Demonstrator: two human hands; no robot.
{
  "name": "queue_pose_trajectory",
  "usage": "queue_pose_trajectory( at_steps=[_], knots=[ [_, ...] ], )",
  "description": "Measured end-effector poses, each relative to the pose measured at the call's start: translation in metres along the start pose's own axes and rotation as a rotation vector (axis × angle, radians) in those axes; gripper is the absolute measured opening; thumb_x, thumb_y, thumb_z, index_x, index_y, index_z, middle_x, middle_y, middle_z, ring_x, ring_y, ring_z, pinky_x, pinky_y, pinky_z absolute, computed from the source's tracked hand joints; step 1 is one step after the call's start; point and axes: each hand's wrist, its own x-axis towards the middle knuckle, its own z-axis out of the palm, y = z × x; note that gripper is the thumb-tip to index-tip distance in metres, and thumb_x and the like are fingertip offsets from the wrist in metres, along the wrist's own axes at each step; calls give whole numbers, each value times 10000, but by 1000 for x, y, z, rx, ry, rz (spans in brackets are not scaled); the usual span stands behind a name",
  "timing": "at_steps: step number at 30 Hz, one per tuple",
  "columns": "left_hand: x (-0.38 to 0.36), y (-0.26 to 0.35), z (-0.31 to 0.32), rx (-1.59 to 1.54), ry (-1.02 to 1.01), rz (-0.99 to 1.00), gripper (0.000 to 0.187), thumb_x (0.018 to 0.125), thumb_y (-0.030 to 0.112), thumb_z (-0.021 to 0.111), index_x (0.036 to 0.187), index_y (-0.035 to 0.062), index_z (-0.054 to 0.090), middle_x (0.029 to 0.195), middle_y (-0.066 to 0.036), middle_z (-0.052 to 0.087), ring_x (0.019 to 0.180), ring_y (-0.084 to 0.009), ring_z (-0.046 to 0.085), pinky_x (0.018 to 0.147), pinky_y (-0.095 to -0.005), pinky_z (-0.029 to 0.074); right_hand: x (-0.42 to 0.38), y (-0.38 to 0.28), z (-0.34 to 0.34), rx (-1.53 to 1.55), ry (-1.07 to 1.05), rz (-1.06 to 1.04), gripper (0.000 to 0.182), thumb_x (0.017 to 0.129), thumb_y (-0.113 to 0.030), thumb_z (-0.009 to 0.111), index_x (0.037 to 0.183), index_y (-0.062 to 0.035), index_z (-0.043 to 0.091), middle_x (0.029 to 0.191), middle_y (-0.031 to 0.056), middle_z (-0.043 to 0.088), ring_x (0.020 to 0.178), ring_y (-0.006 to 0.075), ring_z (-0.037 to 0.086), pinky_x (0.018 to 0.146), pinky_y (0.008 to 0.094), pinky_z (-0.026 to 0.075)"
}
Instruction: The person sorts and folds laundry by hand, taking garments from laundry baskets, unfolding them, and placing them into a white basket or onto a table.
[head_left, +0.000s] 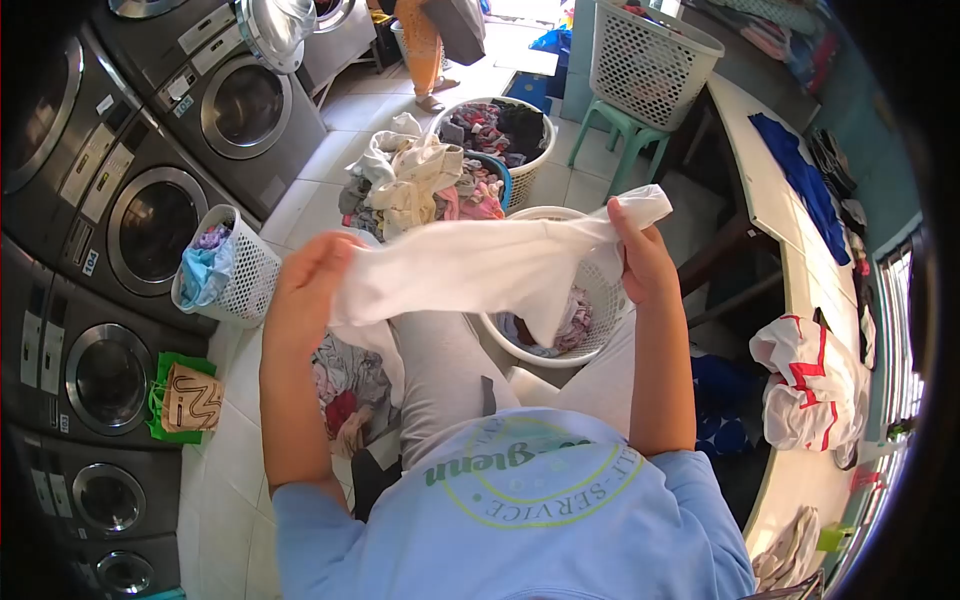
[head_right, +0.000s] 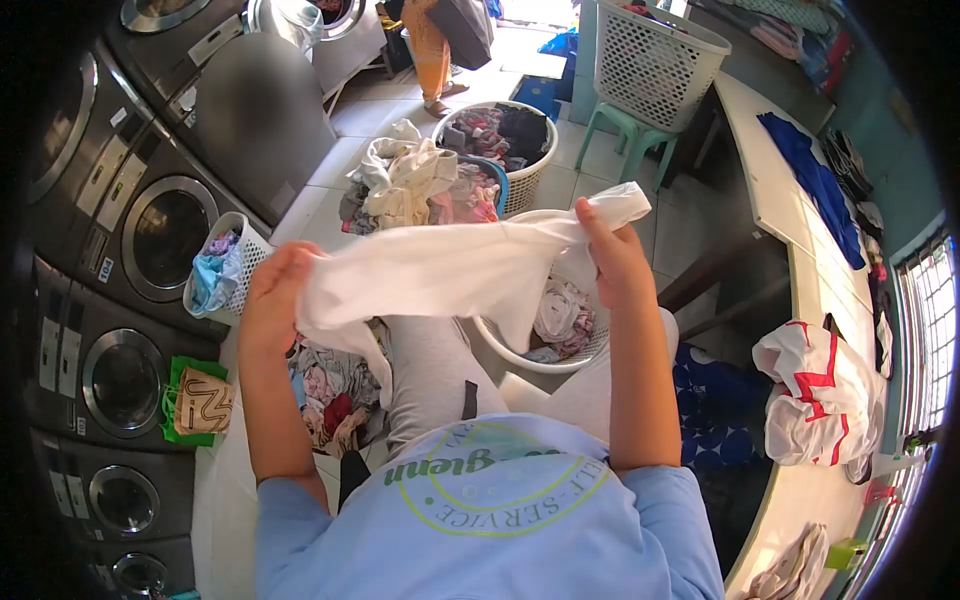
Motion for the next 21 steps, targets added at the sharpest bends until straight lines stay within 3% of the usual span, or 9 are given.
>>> queue_pose_trajectory(
  at_steps=[1, 4, 6, 8, 9, 11, 15, 18, 21],
  knots=[
    [6, 2, 2, 273, -181, -84, 176, 949, 164, 517, 991, 22, 614, 849, -15, 600, 806, -83, 571, 715, -234, 474, 3, 7, -1, -1, -1, 1, 689, 869, -389, 639, 1365, -14, 340, 1154, 160, 553, 1064, 224, 554, 903, 352, 451],
    [23, 14, 29, -34, -251, -64, 189, 943, 114, 506, 1108, 31, 547, 937, -26, 605, 836, -84, 577, 736, -221, 466, 2, 19, 13, -229, 335, -267, 724, 833, -312, 701, 1357, 21, 328, 1243, 147, 491, 1071, 220, 542, 903, 333, 443],
    [32, 13, 53, -198, -333, -35, 227, 937, 94, 508, 1157, 36, 513, 974, -32, 603, 848, -82, 575, 744, -210, 458, -15, 28, 48, -792, 415, -816, 711, 850, -274, 686, 1368, 22, 299, 1321, 127, 414, 1079, 217, 527, 902, 311, 438],
    [36, 9, 77, -250, -643, -79, 313, 924, 53, 502, 1230, 57, 437, 1014, -50, 595, 868, -86, 582, 775, -216, 464, -43, 21, 82, -486, -139, -572, 561, 882, -259, 645, 1313, 6, 403, 1193, 94, 522, 1023, 170, 548, 869, 265, 442],
    [36, 9, 82, -253, -647, -79, 313, 924, 53, 502, 1230, 57, 437, 1014, -50, 595, 868, -86, 582, 775, -216, 464, -42, 22, 80, -489, -135, -573, 561, 882, -259, 645, 1313, 6, 403, 1193, 94, 522, 1023, 170, 548, 869, 265, 442],
    [35, 11, 88, -293, -586, -54, 299, 913, 78, 525, 1207, 57, 471, 1008, -75, 616, 888, -105, 606, 776, -242, 482, -33, 23, 78, -68, -688, 5, 377, 897, -229, 624, 1193, -14, 531, 1010, 41, 607, 925, 119, 578, 816, 232, 455],
    [49, -13, 48, 108, -683, -99, 312, 888, 51, 566, 1182, 41, 463, 841, -37, 612, 746, -59, 533, 667, -213, 429, -29, -9, 62, -73, -635, -25, 252, 896, -214, 623, 1059, -24, 598, 871, -1, 625, 834, 78, 594, 746, 218, 469],
    [51, -27, 27, 301, -797, -184, 192, 819, 94, 675, 978, 8, 611, 783, 11, 592, 718, -53, 509, 623, -221, 401, -42, -39, 64, -24, -639, -100, 161, 880, -213, 638, 892, -77, 551, 834, -27, 597, 748, 42, 543, 659, 214, 449],
    [44, -34, 31, 406, -284, 50, 152, 774, 3, 630, 926, 2, 637, 889, -31, 612, 834, -106, 564, 757, -239, 452, -47, -20, 65, -539, -512, -359, 204, 918, -225, 572, 1033, -61, 537, 854, 18, 551, 811, 109, 537, 688, 296, 453]
  ],
)
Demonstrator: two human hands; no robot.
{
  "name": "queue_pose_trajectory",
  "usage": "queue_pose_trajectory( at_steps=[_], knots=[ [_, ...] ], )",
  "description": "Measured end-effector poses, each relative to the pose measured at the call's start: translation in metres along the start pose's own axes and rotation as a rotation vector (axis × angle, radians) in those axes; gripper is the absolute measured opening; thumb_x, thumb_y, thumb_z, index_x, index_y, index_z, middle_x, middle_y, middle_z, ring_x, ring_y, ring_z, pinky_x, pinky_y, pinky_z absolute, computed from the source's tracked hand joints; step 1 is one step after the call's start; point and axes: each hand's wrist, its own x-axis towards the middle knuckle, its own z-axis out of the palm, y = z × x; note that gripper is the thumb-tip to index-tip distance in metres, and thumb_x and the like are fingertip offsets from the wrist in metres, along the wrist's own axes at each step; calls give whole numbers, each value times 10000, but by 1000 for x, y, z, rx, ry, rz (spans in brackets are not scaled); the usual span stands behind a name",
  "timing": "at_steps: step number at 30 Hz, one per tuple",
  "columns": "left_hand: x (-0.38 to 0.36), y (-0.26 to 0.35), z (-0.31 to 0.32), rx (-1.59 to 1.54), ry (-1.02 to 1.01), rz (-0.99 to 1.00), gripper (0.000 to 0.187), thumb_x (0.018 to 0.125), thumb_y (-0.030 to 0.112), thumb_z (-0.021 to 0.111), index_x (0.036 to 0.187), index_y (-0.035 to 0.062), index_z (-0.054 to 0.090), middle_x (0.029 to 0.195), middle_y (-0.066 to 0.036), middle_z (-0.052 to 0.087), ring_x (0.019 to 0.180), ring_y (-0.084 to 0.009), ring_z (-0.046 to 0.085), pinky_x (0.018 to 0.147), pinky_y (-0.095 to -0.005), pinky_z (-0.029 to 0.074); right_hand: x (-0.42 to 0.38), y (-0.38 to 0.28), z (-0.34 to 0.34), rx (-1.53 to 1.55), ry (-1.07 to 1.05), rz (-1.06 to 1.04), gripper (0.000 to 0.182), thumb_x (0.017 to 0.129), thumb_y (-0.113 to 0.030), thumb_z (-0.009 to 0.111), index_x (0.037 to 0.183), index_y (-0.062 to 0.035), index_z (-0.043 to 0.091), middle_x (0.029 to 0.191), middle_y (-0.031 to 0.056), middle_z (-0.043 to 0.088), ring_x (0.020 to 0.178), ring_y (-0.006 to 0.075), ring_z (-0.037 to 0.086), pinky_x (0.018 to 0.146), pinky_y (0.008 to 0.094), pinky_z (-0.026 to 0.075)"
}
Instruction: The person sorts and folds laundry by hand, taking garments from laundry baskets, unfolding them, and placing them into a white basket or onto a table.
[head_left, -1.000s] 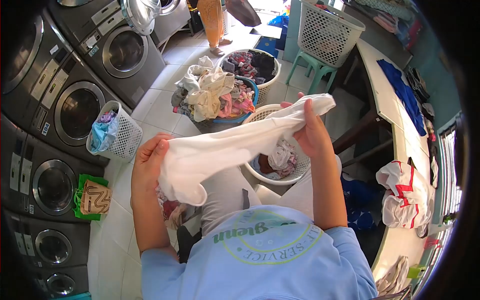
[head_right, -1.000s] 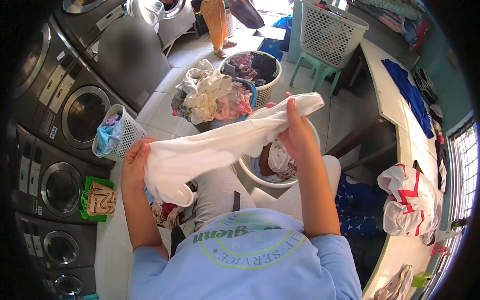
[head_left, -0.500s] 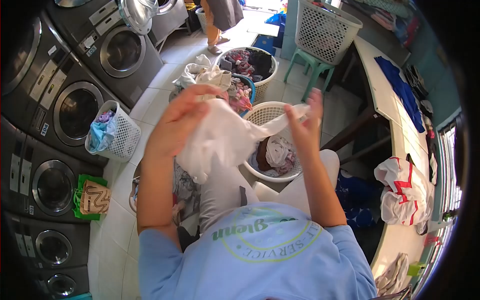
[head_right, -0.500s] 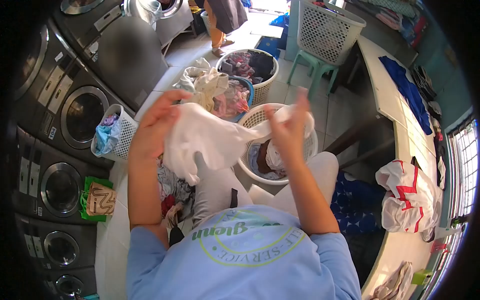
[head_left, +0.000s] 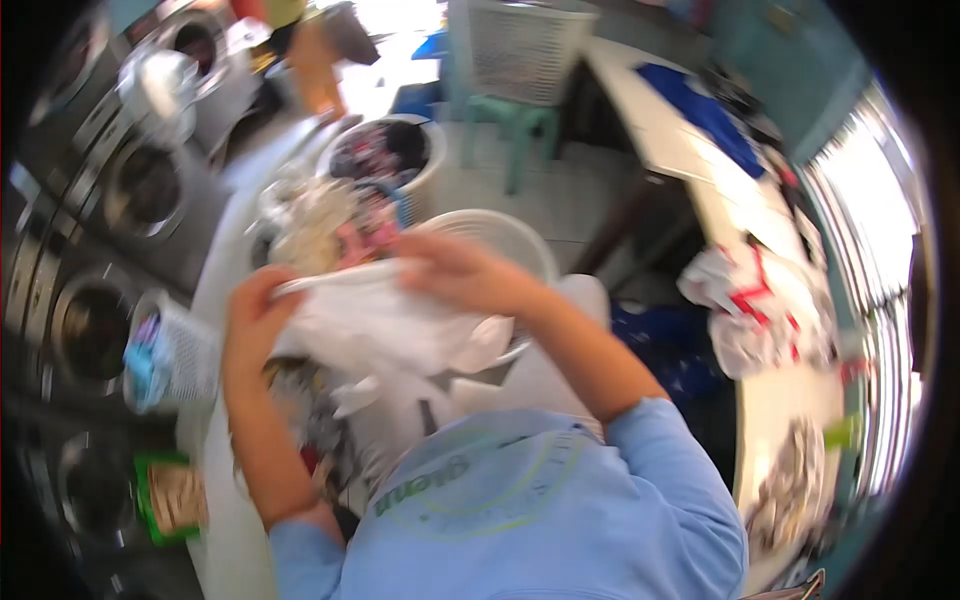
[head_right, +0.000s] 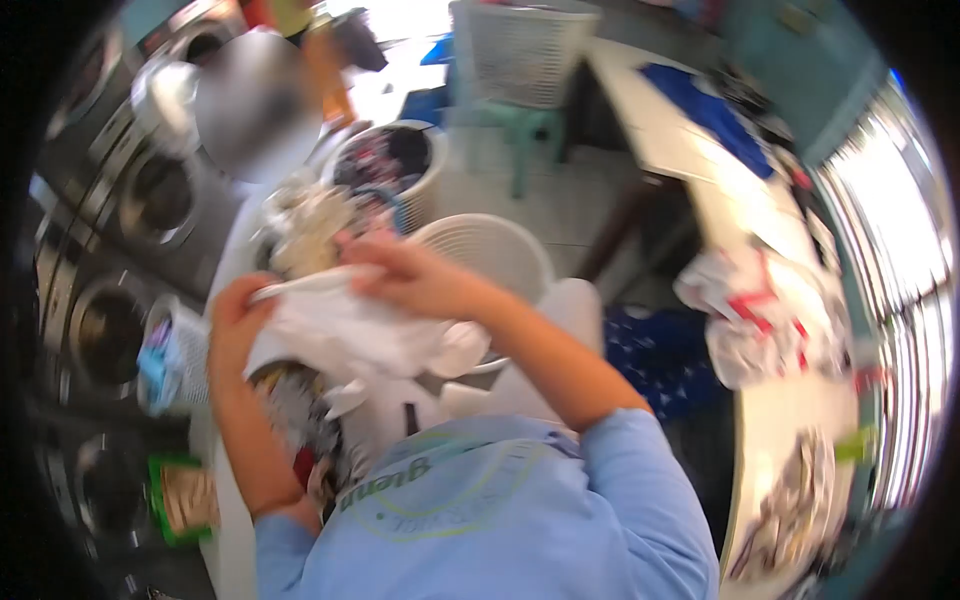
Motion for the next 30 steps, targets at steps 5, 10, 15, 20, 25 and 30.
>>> queue_pose_trajectory(
  at_steps=[5, 10, 15, 20, 25, 30],
  knots=[
    [-17, -11, 19, 30, 415, 264, 214, 831, 10, 581, 1039, -34, 566, 1006, -96, 587, 930, -177, 561, 857, -297, 453, -8, 12, -25, -552, -133, 24, 221, 828, -205, 623, 984, -69, 545, 893, 164, 596, 869, 352, 584, 738, 438, 442],
    [-27, 3, 64, -156, 349, 250, 347, 845, 35, 575, 1181, -10, 502, 1188, -96, 495, 1090, -196, 473, 989, -342, 350, -31, -44, -45, 48, -37, -2, 232, 910, -273, 583, 945, -48, 538, 841, 51, 578, 813, 130, 588, 663, 316, 469],
    [-38, 5, 116, 170, -610, 140, 762, 776, 155, 703, 1391, -28, 290, 1358, -224, 408, 1199, -248, 455, 999, -344, 349, -53, -70, -43, 290, 162, -94, 299, 930, -349, 555, 987, -60, 502, 866, -3, 545, 819, 61, 526, 677, 252, 484],
    [-55, -5, 129, 88, -620, 44, 717, 757, 200, 722, 1334, -40, 369, 1206, -204, 560, 1142, -285, 526, 962, -344, 396, -76, -99, -75, 359, 345, -271, 227, 912, -226, 600, 1027, -52, 511, 908, 5, 591, 853, 79, 569, 722, 257, 504],
    [-53, -27, 105, 418, -540, 72, 525, 794, 226, 688, 1238, 7, 512, 1171, -207, 566, 1094, -342, 545, 928, -374, 421, -74, -97, -104, 47, 401, -409, 260, 843, -80, 641, 1092, -72, 566, 987, 75, 619, 931, 144, 592, 863, 331, 476],
    [-50, -63, 99, 488, -446, -96, 540, 795, 288, 684, 1226, 5, 525, 1213, -213, 540, 1124, -362, 521, 940, -395, 413, -68, -93, -122, -79, 604, -625, 335, 845, -104, 660, 1151, -73, 528, 1005, 77, 615, 957, 164, 600, 830, 310, 489]
  ],
)
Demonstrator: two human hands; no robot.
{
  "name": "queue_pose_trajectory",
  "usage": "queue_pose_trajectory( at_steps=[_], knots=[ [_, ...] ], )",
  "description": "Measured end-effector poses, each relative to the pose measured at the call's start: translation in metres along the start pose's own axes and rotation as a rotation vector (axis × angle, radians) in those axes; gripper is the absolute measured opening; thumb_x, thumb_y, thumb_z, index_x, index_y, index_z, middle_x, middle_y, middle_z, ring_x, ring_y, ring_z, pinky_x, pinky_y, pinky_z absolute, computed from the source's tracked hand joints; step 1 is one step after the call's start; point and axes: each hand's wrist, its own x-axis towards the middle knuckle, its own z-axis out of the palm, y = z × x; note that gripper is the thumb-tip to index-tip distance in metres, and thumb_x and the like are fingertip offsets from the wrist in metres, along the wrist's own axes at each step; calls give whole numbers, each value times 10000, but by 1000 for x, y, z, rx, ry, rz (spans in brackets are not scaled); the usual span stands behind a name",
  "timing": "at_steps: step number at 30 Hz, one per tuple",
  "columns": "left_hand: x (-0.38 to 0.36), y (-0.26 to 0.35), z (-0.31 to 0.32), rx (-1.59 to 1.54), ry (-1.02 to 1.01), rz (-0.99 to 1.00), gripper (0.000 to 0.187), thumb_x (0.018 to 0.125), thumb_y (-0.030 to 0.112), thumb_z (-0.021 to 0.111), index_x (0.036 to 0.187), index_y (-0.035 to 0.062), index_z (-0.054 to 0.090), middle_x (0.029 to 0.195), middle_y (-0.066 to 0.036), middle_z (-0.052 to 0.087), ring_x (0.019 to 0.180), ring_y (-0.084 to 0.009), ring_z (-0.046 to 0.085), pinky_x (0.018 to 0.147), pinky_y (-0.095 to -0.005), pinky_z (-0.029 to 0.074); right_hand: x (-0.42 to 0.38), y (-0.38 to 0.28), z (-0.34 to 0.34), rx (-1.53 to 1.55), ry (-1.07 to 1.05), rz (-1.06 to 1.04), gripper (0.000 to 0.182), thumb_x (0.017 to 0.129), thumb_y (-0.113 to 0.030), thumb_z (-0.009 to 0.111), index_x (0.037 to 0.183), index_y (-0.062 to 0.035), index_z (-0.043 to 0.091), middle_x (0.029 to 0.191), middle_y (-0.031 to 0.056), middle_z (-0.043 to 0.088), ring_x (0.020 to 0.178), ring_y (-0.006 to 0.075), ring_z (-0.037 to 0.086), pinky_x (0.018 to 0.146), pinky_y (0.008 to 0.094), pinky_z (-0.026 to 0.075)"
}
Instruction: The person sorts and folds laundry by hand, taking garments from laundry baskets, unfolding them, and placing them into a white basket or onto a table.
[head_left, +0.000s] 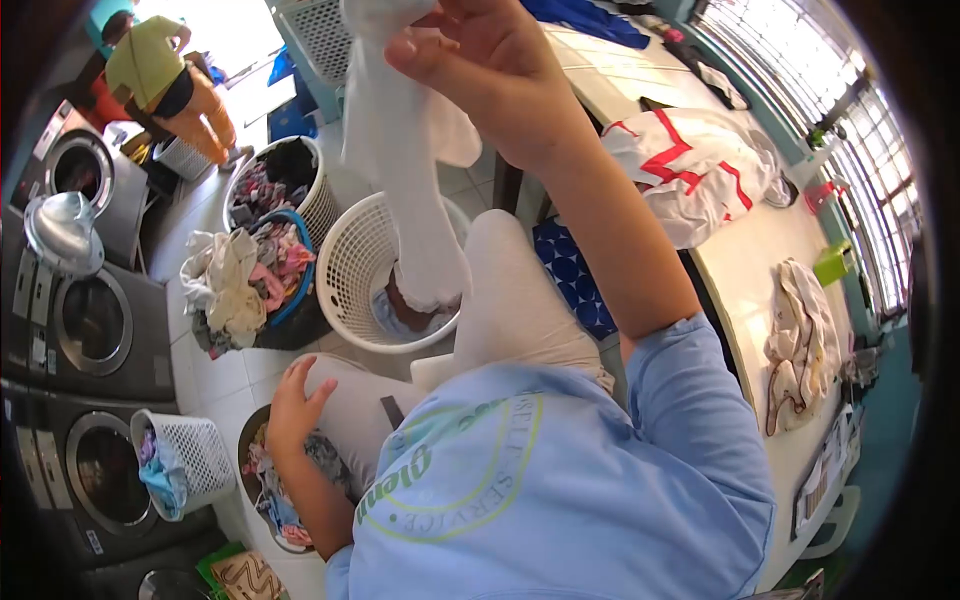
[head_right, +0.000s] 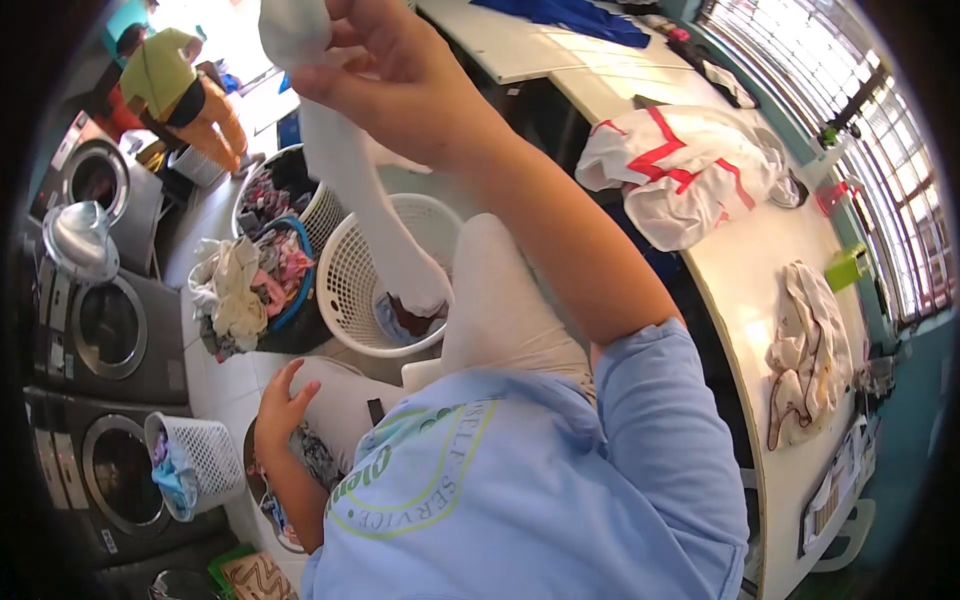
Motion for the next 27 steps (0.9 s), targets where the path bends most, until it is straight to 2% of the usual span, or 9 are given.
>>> queue_pose_trajectory(
  at_steps=[8, 10, 14, 16, 18, 22, 24, 25, 27],
  knots=[
    [23, -77, 82, 251, -239, -176, 749, 779, 512, 657, 1368, 123, 407, 1472, -279, 190, 1357, -466, 185, 1073, -526, 250, -12, 58, 2, 34, -154, 474, 407, 885, -132, 609, 1255, -49, 460, 1176, 68, 573, 1037, 140, 555, 883, 300, 450],
    [6, -12, 73, 373, -307, -330, 680, 811, 527, 602, 1347, 142, 440, 1487, -242, 183, 1352, -494, 159, 1050, -630, 184, -24, 85, 12, -36, 5, 595, 573, 882, -164, 616, 1388, -68, 365, 1237, 81, 546, 1029, 140, 555, 866, 304, 448],
    [-38, -58, 103, 282, 37, -135, 515, 872, 415, 551, 1304, 144, 482, 1447, -235, 269, 1356, -395, 232, 1021, -641, 224, -46, 111, 31, -288, -219, 834, 701, 901, -214, 593, 1472, -98, 202, 1172, 40, 553, 920, 92, 533, 755, 234, 437],
    [-69, -87, 102, 175, 160, -26, 462, 888, 358, 546, 1293, 143, 489, 1444, -225, 278, 1343, -391, 260, 1029, -611, 248, -55, 127, 34, -244, -268, 1108, 695, 890, -219, 622, 1459, -91, 242, 1252, 105, 527, 1074, 148, 524, 887, 265, 419],
    [-101, -107, 103, -121, 314, -4, 412, 899, 261, 540, 1287, 134, 479, 1443, -197, 291, 1297, -412, 325, 1030, -510, 316, -76, 162, 32, -266, -240, 1112, 643, 891, -204, 617, 1435, -67, 303, 1144, 88, 572, 928, 137, 564, 819, 263, 443],
    [-160, -167, 104, -82, 302, -315, 235, 878, 164, 571, 1081, 62, 632, 1042, -159, 635, 990, -315, 598, 870, -373, 456, -117, 242, 19, 253, -54, 1379, 656, 882, -248, 620, 1420, -43, 306, 1257, 143, 509, 1091, 217, 529, 912, 367, 420],
    [-171, -192, 104, -127, 422, -463, 204, 874, 166, 557, 1010, 43, 646, 973, -164, 649, 931, -319, 614, 828, -381, 470, -132, 237, 45, 86, 447, 1524, 667, 870, -313, 629, 1393, -44, 316, 1370, 139, 403, 1248, 254, 416, 966, 530, 352],
    [-171, -203, 105, -172, 529, -598, 198, 871, 168, 542, 938, 24, 660, 905, -168, 662, 873, -323, 631, 786, -390, 484, -142, 229, 60, 25, 262, 1409, 738, 857, -362, 623, 1430, -83, 250, 1470, 144, 264, 1369, 316, 223, 1026, 593, 217],
    [-161, -229, 111, -147, 625, -648, 223, 861, 197, 560, 962, 23, 655, 936, -178, 657, 898, -332, 626, 794, -400, 482, -145, 201, 93, 85, 104, 1414, 705, 866, -352, 616, 1426, -102, 268, 1462, 127, 278, 1350, 302, 258, 1022, 576, 231]
  ],
)
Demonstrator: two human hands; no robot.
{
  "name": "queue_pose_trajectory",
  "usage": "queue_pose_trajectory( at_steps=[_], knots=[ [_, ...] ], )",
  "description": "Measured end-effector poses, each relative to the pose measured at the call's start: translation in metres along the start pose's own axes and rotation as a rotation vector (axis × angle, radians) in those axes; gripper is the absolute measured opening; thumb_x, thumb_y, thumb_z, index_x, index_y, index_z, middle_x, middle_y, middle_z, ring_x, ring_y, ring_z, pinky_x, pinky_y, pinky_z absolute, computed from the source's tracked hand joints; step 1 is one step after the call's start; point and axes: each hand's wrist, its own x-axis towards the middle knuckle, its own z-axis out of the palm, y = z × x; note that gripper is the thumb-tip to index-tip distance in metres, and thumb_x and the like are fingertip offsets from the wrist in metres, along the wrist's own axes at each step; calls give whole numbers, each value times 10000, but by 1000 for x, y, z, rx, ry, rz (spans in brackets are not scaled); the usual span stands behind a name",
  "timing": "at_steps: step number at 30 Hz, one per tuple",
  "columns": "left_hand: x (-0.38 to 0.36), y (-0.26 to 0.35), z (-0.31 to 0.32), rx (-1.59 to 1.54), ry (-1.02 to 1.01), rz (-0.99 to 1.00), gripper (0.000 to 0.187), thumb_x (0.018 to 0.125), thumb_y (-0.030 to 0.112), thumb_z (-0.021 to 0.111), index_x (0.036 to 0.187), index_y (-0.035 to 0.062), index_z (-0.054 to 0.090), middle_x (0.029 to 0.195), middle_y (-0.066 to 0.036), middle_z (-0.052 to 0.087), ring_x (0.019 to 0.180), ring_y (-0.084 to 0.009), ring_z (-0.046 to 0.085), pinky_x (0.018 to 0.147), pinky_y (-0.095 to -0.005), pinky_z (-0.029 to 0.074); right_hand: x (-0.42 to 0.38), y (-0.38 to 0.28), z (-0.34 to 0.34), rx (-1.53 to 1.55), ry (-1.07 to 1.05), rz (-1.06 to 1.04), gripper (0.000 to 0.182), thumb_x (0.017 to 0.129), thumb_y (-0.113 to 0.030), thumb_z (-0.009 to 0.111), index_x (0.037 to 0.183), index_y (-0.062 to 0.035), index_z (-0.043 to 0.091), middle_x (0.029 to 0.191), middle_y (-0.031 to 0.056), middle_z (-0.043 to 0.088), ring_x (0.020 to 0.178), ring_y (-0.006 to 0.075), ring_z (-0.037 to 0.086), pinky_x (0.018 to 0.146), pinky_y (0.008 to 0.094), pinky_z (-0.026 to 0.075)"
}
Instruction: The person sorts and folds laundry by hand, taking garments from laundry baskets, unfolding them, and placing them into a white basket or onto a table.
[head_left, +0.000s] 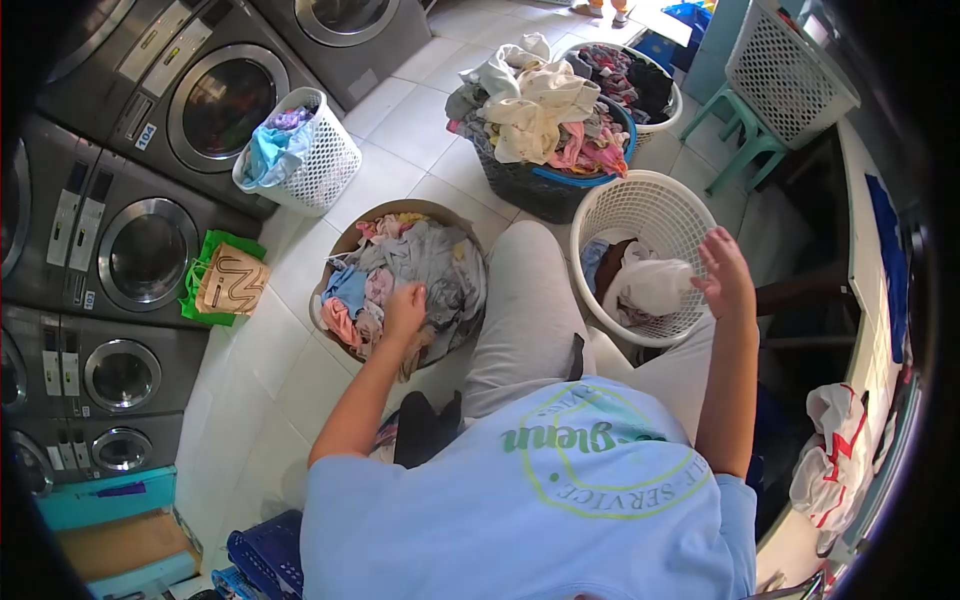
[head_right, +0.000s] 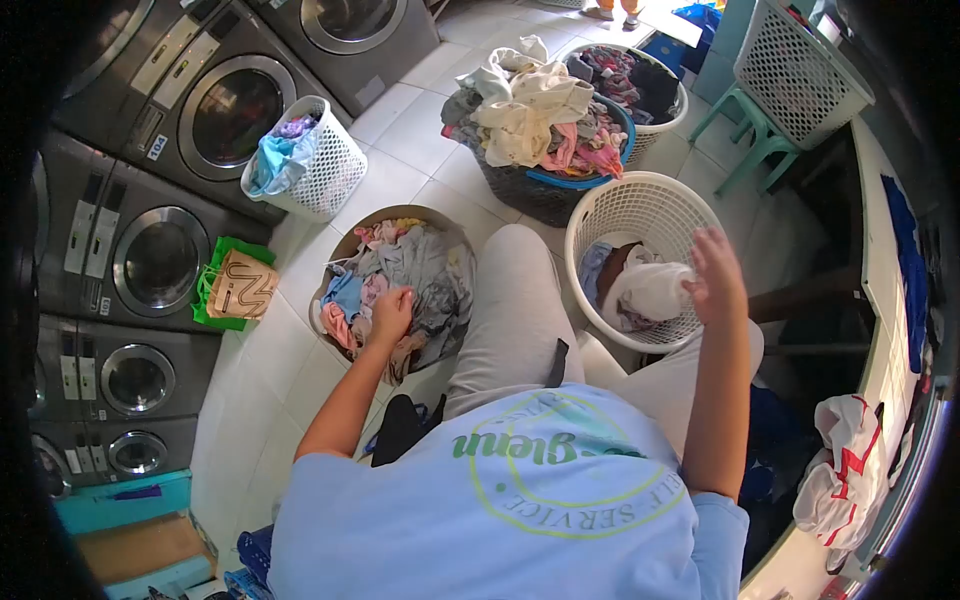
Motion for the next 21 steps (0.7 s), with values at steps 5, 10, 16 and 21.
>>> queue_pose_trajectory(
  at_steps=[5, 10, 16, 21],
  knots=[
    [45, -23, 49, 258, 137, -400, 313, 820, 259, 609, 1024, 24, 645, 995, -211, 642, 958, -356, 611, 813, -429, 475, -55, -2, 57, -117, -339, 72, 618, 889, -334, 590, 1410, -143, 317, 1424, 80, 326, 1274, 244, 350, 1000, 509, 281],
    [77, 1, 29, -94, 297, -235, 358, 806, 222, 603, 1101, 21, 620, 966, -225, 649, 915, -359, 630, 809, -415, 480, -76, -5, 66, -181, -328, -1, 506, 903, -284, 581, 1352, -137, 398, 1274, 16, 434, 1122, 144, 454, 935, 400, 358],
    [72, 46, -47, -513, 498, 54, 265, 881, 68, 528, 1127, 1, 598, 945, -127, 659, 845, -192, 612, 783, -283, 463, -87, 19, 100, -229, -501, 49, 318, 920, -211, 556, 1209, -84, 516, 1119, 14, 551, 1000, 123, 545, 829, 292, 441],
    [76, 73, -96, -885, 534, 119, 263, 922, 58, 509, 1164, -26, 567, 1027, -66, 642, 902, -118, 581, 818, -239, 447, -101, 25, 112, -367, -708, 67, 306, 923, -227, 555, 1185, -69, 530, 1100, 16, 574, 1019, 129, 548, 838, 293, 442]
  ],
)
